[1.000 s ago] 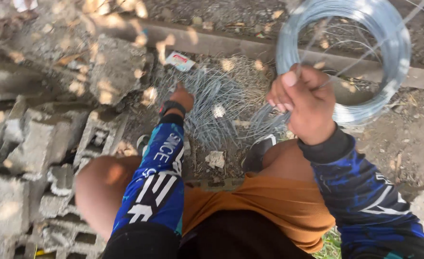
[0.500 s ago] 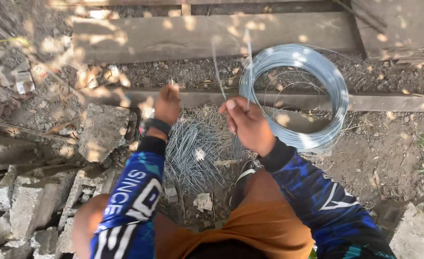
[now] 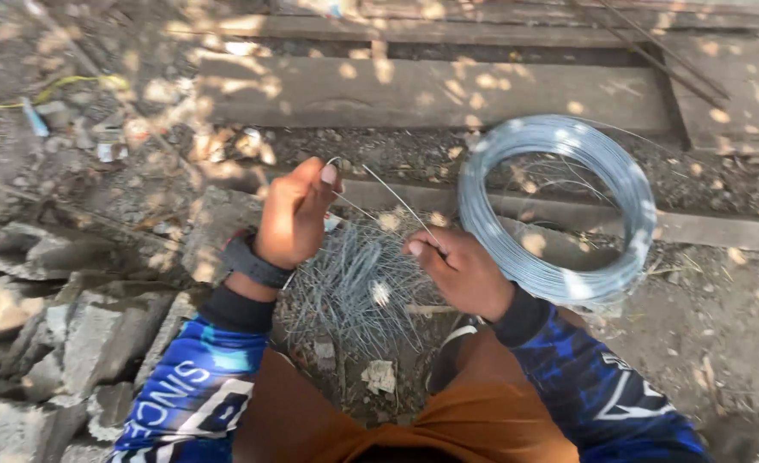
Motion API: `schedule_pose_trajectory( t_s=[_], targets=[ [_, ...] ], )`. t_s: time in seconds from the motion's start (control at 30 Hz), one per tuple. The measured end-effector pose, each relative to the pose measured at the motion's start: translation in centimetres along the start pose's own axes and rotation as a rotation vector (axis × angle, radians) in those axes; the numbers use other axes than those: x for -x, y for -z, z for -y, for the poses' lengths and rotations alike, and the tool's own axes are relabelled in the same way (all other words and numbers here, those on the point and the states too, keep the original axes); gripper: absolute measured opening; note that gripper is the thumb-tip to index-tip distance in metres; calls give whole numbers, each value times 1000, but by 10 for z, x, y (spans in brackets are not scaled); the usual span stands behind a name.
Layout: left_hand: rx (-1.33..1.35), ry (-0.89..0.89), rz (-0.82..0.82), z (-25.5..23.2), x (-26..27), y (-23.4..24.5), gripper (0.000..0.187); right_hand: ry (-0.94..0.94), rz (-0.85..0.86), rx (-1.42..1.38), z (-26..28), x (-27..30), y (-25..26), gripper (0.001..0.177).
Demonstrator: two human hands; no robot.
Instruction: The person sits on the ground and repeatedly pulls lengths of thin metal wire from a coil, breaks them off by hand, and places them into a growing pile. The person handles the wire with both hands and accumulates a bundle of short wire pieces.
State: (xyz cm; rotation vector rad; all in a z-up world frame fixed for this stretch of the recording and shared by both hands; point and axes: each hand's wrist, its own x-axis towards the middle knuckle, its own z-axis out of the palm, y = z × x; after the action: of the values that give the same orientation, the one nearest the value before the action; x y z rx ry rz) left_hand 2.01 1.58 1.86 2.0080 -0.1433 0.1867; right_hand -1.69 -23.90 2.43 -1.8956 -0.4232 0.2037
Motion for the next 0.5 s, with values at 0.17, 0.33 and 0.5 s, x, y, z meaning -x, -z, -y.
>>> schedule_pose_trajectory(
  t_s=[0.17, 0.33, 0.5],
  targets=[
    [142, -60, 4, -2, 5, 2, 42, 34, -20, 74, 7, 5, -9, 12],
    [339, -117, 29, 9, 6, -6, 42, 29, -24, 3, 7, 6, -17, 9],
    [434, -163, 24, 7, 7, -6, 41, -17, 31, -98, -2, 2, -15, 14]
  ],
)
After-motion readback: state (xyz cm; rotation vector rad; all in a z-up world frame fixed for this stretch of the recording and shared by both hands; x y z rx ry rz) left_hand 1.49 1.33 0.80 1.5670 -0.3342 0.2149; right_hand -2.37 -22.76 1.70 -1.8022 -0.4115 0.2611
